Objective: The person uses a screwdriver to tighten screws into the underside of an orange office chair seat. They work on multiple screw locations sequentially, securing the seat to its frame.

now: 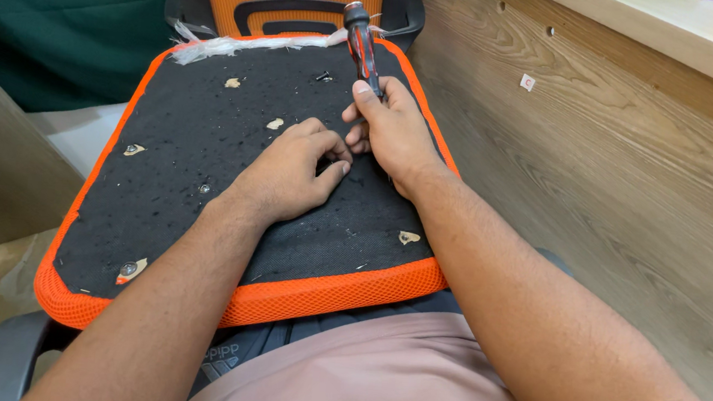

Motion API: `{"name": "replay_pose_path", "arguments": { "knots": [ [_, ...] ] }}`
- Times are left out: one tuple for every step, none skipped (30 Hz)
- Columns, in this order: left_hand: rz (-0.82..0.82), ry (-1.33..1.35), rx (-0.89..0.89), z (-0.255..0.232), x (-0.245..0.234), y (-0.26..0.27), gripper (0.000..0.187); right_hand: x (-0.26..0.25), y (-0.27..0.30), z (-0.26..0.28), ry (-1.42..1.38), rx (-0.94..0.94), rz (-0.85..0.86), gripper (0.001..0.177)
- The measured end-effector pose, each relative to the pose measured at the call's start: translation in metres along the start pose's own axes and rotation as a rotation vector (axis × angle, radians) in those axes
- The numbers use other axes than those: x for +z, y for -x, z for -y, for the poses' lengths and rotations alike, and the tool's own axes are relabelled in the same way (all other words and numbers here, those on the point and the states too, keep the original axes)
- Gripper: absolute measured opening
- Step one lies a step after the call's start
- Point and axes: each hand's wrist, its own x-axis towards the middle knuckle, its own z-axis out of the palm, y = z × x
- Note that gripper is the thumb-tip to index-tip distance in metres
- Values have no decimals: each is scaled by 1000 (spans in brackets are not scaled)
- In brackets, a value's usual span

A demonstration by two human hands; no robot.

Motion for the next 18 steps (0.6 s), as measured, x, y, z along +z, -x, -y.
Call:
{"name": "replay_pose_path", "arguments": {
  "knots": [
    [0,-13,-11,1,1,0,15,1,2,0,25,-5,12,27],
    [1,-26,-22,2,1,0,16,2,4,0,50,-9,25,28],
    [1,-40,-32,2,1,0,17,3,6,1,75,-15,37,28],
    [10,-44,-56,1,1,0,18,5,7,1,85,-18,40,29],
    [18,-47,-78,0,0,1,18,6,8,2,97,-22,43,29],
    [25,-51,-101,-1,-2,2,18,7,10,3,109,-27,47,29],
    [46,-65,-126,-4,-3,2,18,8,11,4,118,-34,47,29],
    [66,-80,-150,-6,-5,2,18,9,13,5,128,-42,46,29],
    [87,-93,-175,-9,-7,3,19,10,14,6,138,-48,45,29],
    [80,-97,-170,-11,-9,4,20,11,15,8,150,-48,38,29],
    [76,-101,-165,-14,-11,6,21,12,16,9,160,-46,30,29],
    [71,-106,-160,-16,-13,6,23,12,17,9,171,-45,23,29],
    [91,-100,-203,-18,-14,6,23,12,19,10,181,-51,19,29],
    [111,-94,-245,-21,-15,6,24,13,20,10,192,-58,14,29],
    [132,-88,-289,-23,-16,7,25,13,21,10,202,-63,11,29],
    [133,-83,-286,-24,-17,7,25,13,22,10,213,-63,5,28],
    [133,-78,-285,-25,-17,7,25,13,22,10,223,-63,2,28],
    [134,-73,-284,-26,-18,8,25,13,23,9,233,-64,-2,28]
  ]
}}
